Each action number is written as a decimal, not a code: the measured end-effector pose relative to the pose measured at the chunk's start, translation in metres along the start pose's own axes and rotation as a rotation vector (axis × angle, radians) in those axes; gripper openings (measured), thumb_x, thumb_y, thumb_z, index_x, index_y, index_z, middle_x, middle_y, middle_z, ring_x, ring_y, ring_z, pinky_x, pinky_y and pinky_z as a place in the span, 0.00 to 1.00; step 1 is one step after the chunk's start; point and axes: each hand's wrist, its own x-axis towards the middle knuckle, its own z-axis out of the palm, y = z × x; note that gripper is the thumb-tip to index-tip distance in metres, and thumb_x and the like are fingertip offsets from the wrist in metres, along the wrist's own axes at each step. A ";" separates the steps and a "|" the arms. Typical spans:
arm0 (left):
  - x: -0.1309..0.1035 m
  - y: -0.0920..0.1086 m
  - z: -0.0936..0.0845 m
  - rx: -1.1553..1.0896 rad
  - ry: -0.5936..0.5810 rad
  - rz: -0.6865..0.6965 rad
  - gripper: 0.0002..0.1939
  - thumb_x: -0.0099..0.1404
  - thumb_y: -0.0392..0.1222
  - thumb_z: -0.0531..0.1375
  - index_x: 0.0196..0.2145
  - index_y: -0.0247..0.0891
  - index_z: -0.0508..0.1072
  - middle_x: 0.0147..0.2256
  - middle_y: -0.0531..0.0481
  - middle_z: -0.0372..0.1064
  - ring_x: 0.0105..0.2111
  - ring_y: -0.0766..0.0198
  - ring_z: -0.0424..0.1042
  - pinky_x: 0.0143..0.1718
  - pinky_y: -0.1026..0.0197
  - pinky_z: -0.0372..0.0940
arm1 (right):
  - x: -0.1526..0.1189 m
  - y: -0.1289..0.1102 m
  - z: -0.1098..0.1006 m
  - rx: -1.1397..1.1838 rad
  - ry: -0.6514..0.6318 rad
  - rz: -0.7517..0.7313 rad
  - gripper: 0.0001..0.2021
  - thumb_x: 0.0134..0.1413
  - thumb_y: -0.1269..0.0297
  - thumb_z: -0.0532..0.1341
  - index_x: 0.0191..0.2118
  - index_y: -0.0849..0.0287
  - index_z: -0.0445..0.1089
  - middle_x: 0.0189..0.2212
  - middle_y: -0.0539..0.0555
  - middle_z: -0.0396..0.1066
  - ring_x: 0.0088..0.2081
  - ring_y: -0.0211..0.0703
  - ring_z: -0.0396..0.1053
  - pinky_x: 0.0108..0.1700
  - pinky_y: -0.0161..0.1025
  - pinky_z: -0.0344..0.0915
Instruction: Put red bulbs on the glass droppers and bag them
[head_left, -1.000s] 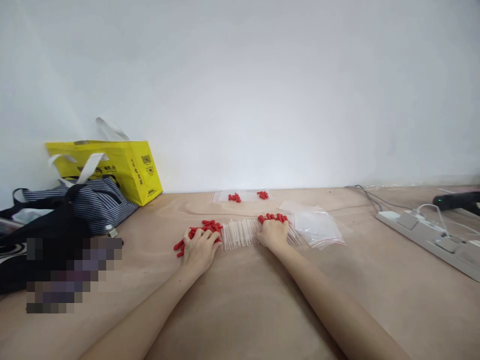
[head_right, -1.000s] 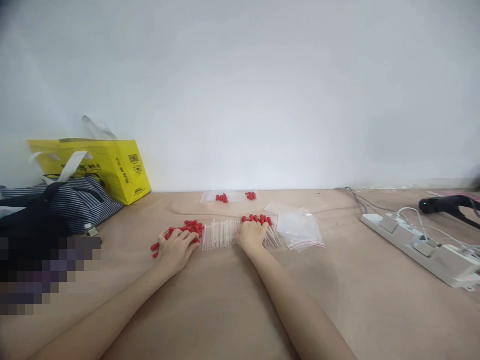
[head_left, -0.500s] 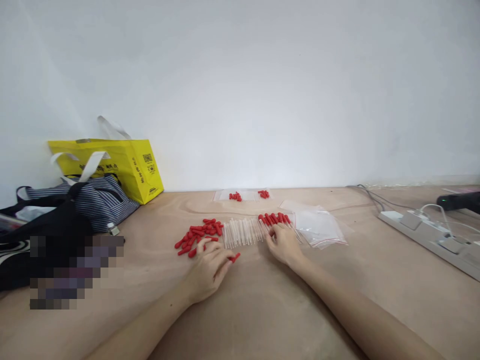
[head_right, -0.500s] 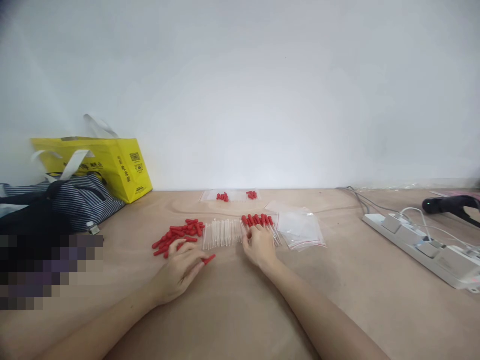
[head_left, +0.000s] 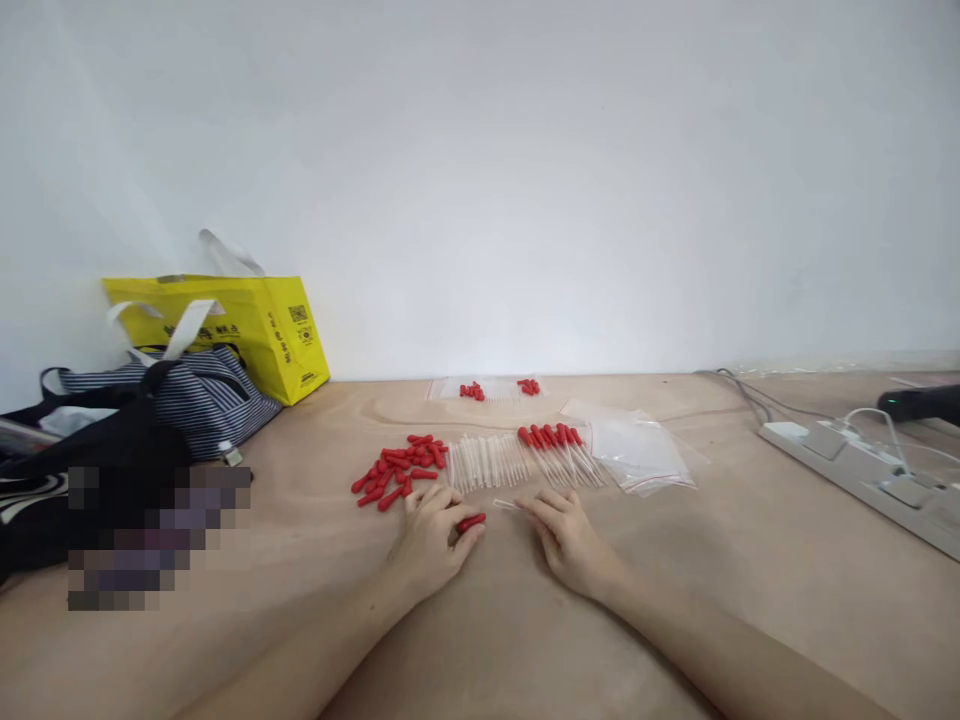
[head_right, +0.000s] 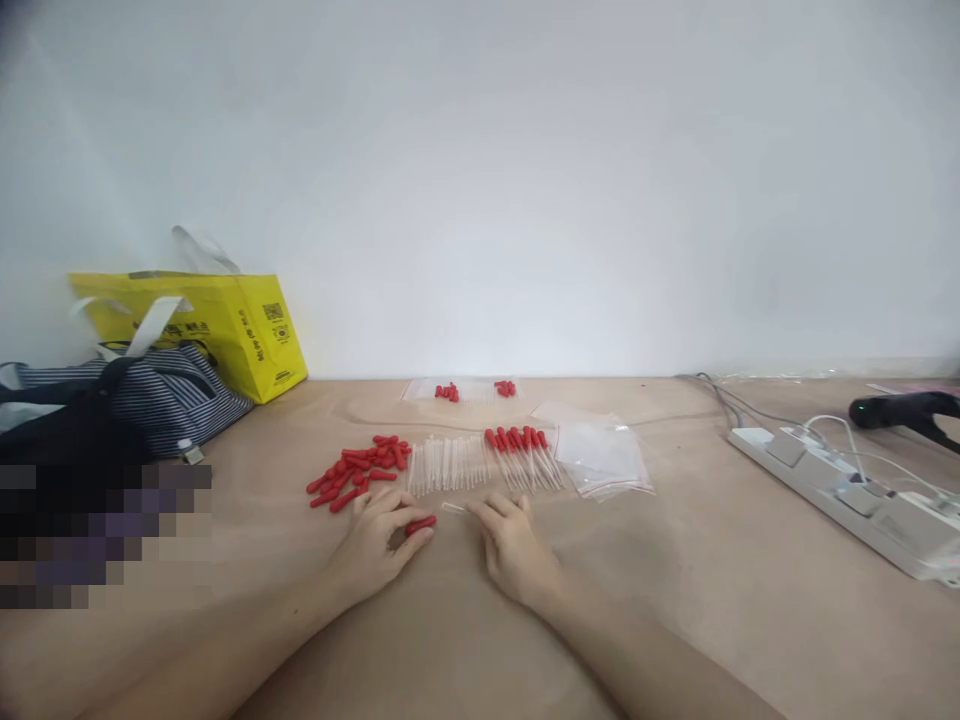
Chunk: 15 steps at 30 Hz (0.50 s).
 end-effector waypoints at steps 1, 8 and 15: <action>0.000 0.000 0.001 -0.001 0.005 0.005 0.07 0.59 0.41 0.54 0.30 0.43 0.72 0.32 0.52 0.68 0.36 0.59 0.64 0.39 0.53 0.48 | 0.000 -0.001 0.000 0.005 -0.018 -0.008 0.16 0.55 0.76 0.46 0.46 0.58 0.63 0.32 0.55 0.67 0.34 0.41 0.63 0.37 0.39 0.53; 0.001 0.003 -0.003 -0.028 0.077 -0.012 0.07 0.62 0.41 0.52 0.32 0.42 0.69 0.31 0.54 0.70 0.35 0.61 0.65 0.40 0.54 0.46 | 0.002 -0.009 -0.002 0.082 0.035 0.031 0.11 0.57 0.70 0.48 0.38 0.58 0.66 0.30 0.52 0.68 0.32 0.38 0.64 0.36 0.38 0.51; 0.001 0.005 -0.003 -0.108 0.077 -0.017 0.07 0.63 0.41 0.50 0.32 0.42 0.68 0.30 0.56 0.71 0.33 0.63 0.66 0.40 0.54 0.48 | 0.003 -0.016 0.002 0.141 0.027 0.044 0.10 0.57 0.69 0.48 0.39 0.58 0.66 0.31 0.52 0.68 0.32 0.38 0.64 0.37 0.38 0.51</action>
